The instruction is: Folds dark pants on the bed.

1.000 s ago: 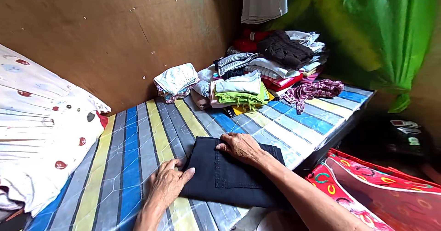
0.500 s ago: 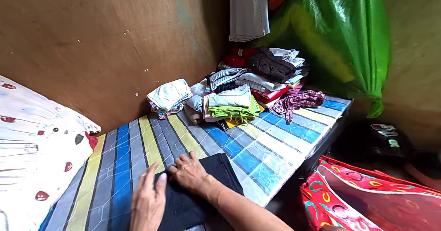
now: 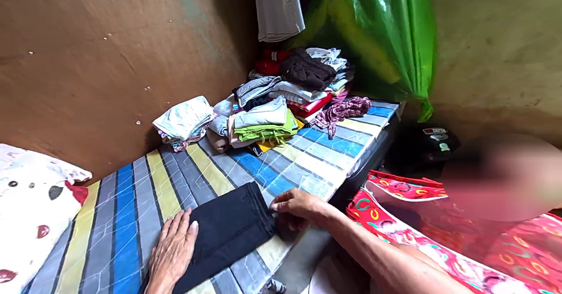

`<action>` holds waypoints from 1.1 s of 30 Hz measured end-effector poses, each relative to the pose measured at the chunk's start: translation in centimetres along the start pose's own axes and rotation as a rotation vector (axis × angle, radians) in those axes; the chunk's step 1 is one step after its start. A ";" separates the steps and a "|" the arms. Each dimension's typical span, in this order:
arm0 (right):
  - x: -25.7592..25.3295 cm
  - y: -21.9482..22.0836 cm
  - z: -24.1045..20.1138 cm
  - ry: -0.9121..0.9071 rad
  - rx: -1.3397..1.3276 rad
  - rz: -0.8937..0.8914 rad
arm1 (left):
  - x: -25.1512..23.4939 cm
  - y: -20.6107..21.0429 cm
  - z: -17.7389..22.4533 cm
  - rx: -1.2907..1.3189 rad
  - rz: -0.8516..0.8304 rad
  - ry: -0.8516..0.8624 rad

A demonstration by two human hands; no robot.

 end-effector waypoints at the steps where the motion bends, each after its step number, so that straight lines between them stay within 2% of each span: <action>1: -0.1 0.0 0.4 -0.047 -0.026 -0.065 | -0.1 0.0 -0.1 -0.003 -0.006 0.005; 3: -0.1 0.2 0.5 -0.106 -0.069 -0.171 | -0.1 0.0 -0.2 -0.001 -0.003 0.014; 7: 0.0 0.9 0.4 -0.033 0.088 -0.285 | -0.1 0.0 -0.5 0.012 0.022 0.046; 10: -0.1 1.9 0.5 -0.032 -0.027 -0.399 | 0.0 -0.2 -0.4 0.010 0.035 0.079; 12: -0.4 2.3 0.8 -0.026 -0.008 -0.423 | 0.0 -0.2 -0.5 0.008 0.027 0.083; 17: -0.8 1.6 0.2 0.010 0.239 -0.290 | 0.1 -0.1 -0.6 -0.011 0.044 0.102; 19: -0.5 0.9 0.2 0.001 0.303 -0.314 | 0.2 -0.1 -0.6 -0.018 0.049 0.114; 22: 0.1 -0.5 -0.9 0.053 0.568 -0.348 | 0.3 -0.4 -0.5 -0.027 0.053 0.091; 24: 0.6 -2.2 -0.6 0.064 0.680 -0.204 | 0.2 -0.4 -0.4 -0.027 0.031 0.038; 26: 1.0 -2.6 -0.9 -0.079 0.745 0.123 | 0.3 -0.3 0.0 -0.029 0.004 -0.033; 28: 1.3 0.6 -2.2 -0.456 0.753 0.347 | 0.3 -0.3 0.3 -0.041 0.003 -0.062; 29: 1.1 3.2 -2.6 -0.678 0.721 0.381 | 0.4 -0.3 0.3 -0.048 0.012 -0.063; 30: 1.0 5.9 -2.9 -0.819 0.669 0.322 | 0.6 -0.4 0.5 -0.054 0.021 -0.059; 32: 0.0 10.4 -2.9 -0.908 0.645 0.149 | 0.9 -0.2 0.6 -0.075 0.078 -0.020; 33: -1.0 11.6 -2.5 -0.866 0.673 0.114 | 0.9 -0.2 0.6 -0.076 0.102 -0.010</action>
Point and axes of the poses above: each hand's wrist, its own x-axis away from the middle knuckle, its own y-axis out of the palm, z = x × y, the point moved 3 cm from there along -x, towards the middle knuckle, and after that the axes turned 15 degrees about -y, right-handed, at the moved point
